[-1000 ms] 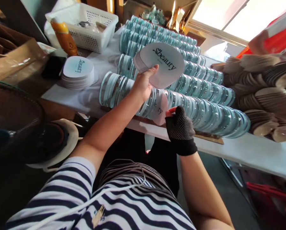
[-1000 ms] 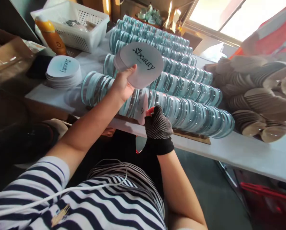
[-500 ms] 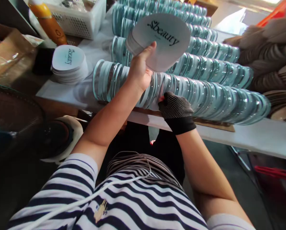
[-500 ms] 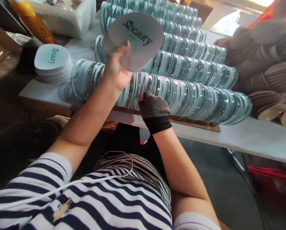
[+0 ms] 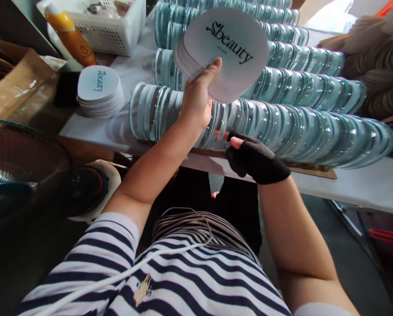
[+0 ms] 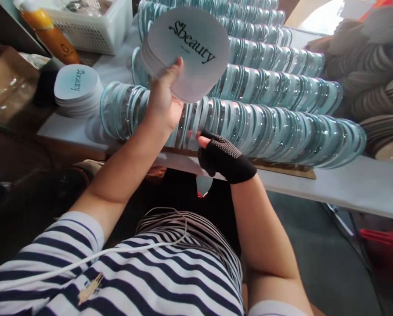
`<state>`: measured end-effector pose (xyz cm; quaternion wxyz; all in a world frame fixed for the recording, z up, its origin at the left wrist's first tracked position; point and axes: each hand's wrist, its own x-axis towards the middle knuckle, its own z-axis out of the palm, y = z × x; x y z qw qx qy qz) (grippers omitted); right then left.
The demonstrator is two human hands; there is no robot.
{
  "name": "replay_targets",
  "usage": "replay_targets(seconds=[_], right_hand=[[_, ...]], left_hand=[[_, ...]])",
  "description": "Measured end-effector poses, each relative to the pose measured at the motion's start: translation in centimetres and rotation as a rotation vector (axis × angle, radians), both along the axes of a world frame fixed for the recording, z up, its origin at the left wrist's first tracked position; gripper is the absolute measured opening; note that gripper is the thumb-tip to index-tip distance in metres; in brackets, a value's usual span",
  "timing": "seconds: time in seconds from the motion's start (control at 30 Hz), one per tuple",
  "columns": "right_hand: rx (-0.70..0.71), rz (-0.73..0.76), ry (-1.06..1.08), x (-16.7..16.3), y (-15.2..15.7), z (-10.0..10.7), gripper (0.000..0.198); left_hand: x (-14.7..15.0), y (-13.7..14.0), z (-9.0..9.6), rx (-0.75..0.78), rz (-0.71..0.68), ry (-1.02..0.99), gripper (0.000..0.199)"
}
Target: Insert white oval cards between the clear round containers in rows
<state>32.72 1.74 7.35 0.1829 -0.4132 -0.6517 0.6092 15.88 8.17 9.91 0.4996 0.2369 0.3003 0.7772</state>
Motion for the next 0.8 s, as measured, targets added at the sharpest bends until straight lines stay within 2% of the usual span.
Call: replay_targets(seconds=[0.07, 0.1, 0.17, 0.23, 0.33, 0.43, 0.5, 0.57, 0.63, 0.67, 0.7, 0.8], right_hand=[[0.244, -0.067, -0.218, 0.7, 0.8, 1.7, 0.038], [0.410, -0.168, -0.268, 0.9, 1.3, 2.8, 0.034], [0.732, -0.423, -0.233, 1.2, 2.5, 5.3, 0.040], [0.937, -0.547, -0.242, 1.1, 3.4, 7.1, 0.055], [1.236, -0.487, -0.407, -0.4, 3.5, 7.7, 0.067], [1.476, -0.422, -0.319, -2.7, 2.7, 6.6, 0.054], [1.418, -0.488, -0.302, -3.7, 2.5, 6.2, 0.047], [1.272, -0.696, -0.310, -3.5, 2.2, 6.3, 0.048], [1.202, -0.868, -0.312, -2.1, 1.0, 6.7, 0.056], [1.195, -0.849, -0.348, -1.2, -0.1, 6.9, 0.059], [1.198, -0.766, -0.406, -0.2, -1.5, 7.0, 0.061], [1.044, -0.339, -0.658, 0.8, -5.6, 6.6, 0.060]], left_hand=[[0.2, 0.0, -0.2, -0.002, -0.011, 0.059, 0.041], [0.3, -0.1, -0.2, 0.007, -0.011, 0.078, 0.042], [0.5, -0.5, 0.0, 0.051, -0.004, 0.095, 0.043], [0.6, -1.2, 0.2, 0.128, -0.005, 0.107, 0.042], [0.6, -2.4, 0.3, 0.171, -0.015, 0.123, 0.029], [0.6, -3.2, -0.2, 0.133, -0.009, 0.114, 0.011], [0.5, -3.4, -0.2, 0.137, -0.028, 0.102, 0.008], [-0.2, -3.4, 0.2, 0.148, -0.048, 0.083, 0.010], [-1.7, -3.0, 1.0, 0.173, -0.009, 0.050, 0.011], [-2.7, -2.6, 1.4, 0.189, 0.024, 0.033, 0.012], [-3.8, -2.2, 1.8, 0.195, 0.059, 0.021, 0.014], [-6.7, -0.9, 2.2, 0.110, 0.066, 0.016, 0.015]])
